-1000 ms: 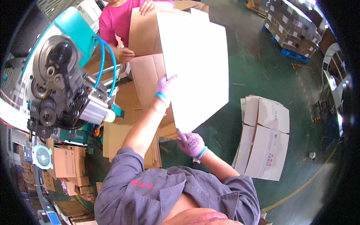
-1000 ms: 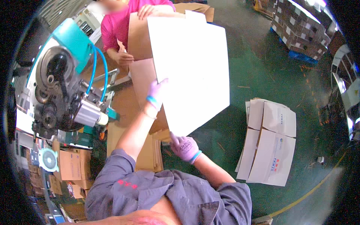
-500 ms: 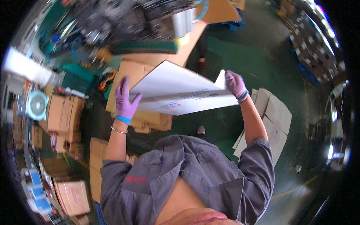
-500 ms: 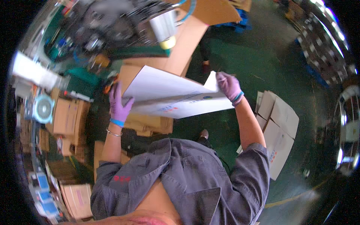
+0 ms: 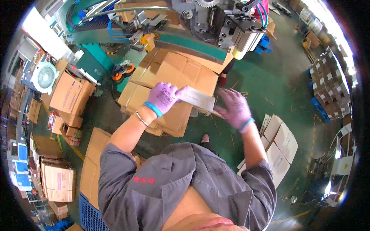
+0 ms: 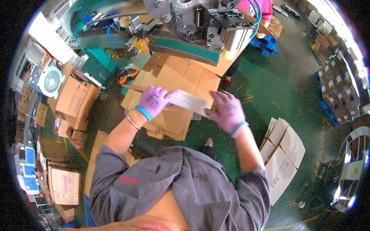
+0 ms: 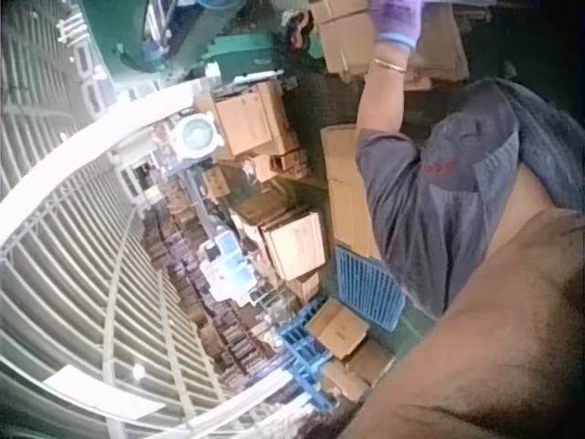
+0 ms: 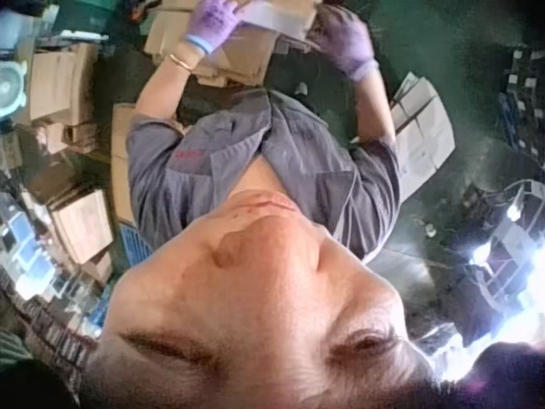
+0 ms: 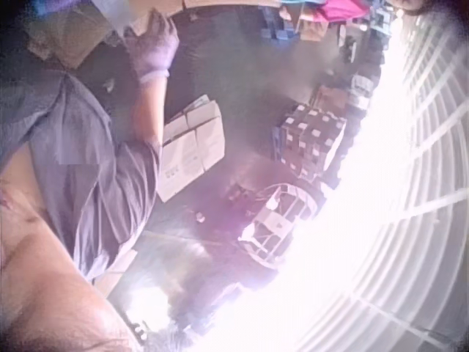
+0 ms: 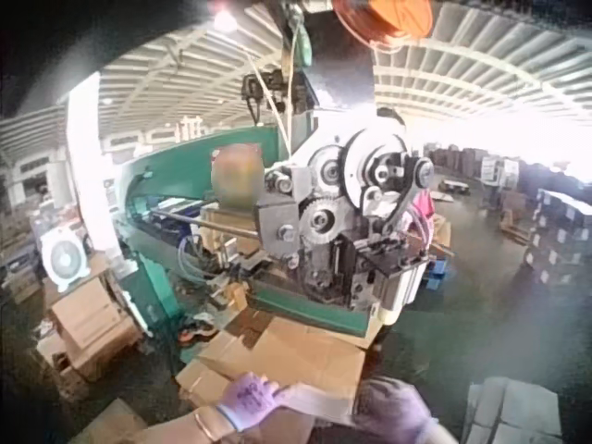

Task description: The person takes a cardboard box from a stack, folds the flaps, and feeds it through a sealing machine while another person assists by handling the boxes on the other side.

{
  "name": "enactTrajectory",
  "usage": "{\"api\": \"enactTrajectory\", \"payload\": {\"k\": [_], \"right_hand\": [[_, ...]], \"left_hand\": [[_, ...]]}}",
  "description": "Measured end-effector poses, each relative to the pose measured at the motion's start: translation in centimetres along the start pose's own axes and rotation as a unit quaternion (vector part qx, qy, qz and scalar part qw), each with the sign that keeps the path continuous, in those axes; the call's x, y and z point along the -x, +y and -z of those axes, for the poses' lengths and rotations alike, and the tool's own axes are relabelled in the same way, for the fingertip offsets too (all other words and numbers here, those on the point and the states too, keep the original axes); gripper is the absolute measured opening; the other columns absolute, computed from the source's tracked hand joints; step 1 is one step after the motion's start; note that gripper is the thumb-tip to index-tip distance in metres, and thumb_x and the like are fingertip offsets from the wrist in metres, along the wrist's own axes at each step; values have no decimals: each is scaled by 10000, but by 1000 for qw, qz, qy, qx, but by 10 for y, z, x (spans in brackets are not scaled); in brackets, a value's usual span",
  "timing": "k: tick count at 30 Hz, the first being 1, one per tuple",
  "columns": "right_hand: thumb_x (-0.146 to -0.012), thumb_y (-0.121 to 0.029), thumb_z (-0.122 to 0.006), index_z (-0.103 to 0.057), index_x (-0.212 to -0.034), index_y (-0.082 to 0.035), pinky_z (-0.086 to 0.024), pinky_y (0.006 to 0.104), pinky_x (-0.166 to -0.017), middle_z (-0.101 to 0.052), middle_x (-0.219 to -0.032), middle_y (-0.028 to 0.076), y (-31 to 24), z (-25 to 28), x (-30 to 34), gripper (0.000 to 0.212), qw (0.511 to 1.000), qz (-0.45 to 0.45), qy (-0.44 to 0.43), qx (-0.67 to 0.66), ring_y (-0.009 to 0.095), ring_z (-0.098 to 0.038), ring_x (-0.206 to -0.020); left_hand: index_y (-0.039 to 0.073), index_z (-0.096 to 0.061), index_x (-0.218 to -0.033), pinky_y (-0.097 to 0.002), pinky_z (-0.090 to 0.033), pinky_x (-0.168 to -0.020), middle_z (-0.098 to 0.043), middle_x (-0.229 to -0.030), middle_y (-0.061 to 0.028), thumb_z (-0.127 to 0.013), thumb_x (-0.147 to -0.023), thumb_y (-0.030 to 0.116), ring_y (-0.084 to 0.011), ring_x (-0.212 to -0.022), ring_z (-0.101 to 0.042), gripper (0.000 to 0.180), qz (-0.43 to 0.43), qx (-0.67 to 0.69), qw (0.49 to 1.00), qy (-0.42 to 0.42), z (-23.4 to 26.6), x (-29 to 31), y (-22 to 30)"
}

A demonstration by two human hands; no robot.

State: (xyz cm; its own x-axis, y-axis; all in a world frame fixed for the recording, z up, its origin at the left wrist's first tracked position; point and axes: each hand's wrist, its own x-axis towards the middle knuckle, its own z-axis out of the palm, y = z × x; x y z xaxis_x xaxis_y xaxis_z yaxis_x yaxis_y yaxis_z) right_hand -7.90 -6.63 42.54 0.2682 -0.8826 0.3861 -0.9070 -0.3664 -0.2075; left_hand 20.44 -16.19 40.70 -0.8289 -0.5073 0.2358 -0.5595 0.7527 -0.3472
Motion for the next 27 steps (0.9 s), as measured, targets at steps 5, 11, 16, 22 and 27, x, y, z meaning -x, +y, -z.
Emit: {"api": "enactTrajectory", "payload": {"k": [5, 11, 16, 22, 27], "right_hand": [[-783, -236, -677, -589, -1165, -91, -472, 392, -813, -648, -994, 127, 70, 65, 51, 419, 990, -138, -12, 1, 300, -598, -918], [-859, -194, -583, -687, -913, -8, -480, 291, -661, -660, -791, 96, 143, 78, 19, 219, 939, -188, 189, -219, 202, -621, -701], [-971, -473, -328, -575, -1129, 25, -471, 281, -687, -636, -770, 87, 225, 60, -15, 578, 660, -266, 371, -596, 167, -610, -733], [-957, -394, -433, -540, -1213, -19, -486, 320, -789, -625, -1036, 129, 259, 58, -95, 467, 600, -299, 298, -680, 213, -608, -939], [-852, -75, -549, -560, -1124, 92, -448, 325, -904, -592, -1135, 192, 261, 45, -97, 319, 681, -259, 267, -631, 229, -583, -1045]], "left_hand": [[233, -464, -1333, -382, -440, -663, -589, -829, -27, -631, -783, 402, -220, -767, -566, 600, 54, 31, 995, 78, 19, -75, -27], [183, -638, -1104, -411, -440, -769, -644, -1018, -26, -666, -752, 389, -282, -896, -594, 409, 56, 147, 971, 177, 13, -142, -61], [165, -578, -1238, -466, -349, -1015, -509, -1325, -108, -677, -725, 496, -329, -1228, -440, 618, 136, 45, 981, 132, -15, -139, -69], [119, -563, -1226, -446, -347, -1036, -519, -1292, -130, -663, -795, 354, -322, -1195, -460, 501, 151, 238, 953, 111, -21, -142, -93], [102, -566, -1201, -431, -379, -1010, -545, -1250, -124, -664, -803, 292, -304, -1152, -491, 452, 164, 278, 940, 113, -32, -136, -102]]}}
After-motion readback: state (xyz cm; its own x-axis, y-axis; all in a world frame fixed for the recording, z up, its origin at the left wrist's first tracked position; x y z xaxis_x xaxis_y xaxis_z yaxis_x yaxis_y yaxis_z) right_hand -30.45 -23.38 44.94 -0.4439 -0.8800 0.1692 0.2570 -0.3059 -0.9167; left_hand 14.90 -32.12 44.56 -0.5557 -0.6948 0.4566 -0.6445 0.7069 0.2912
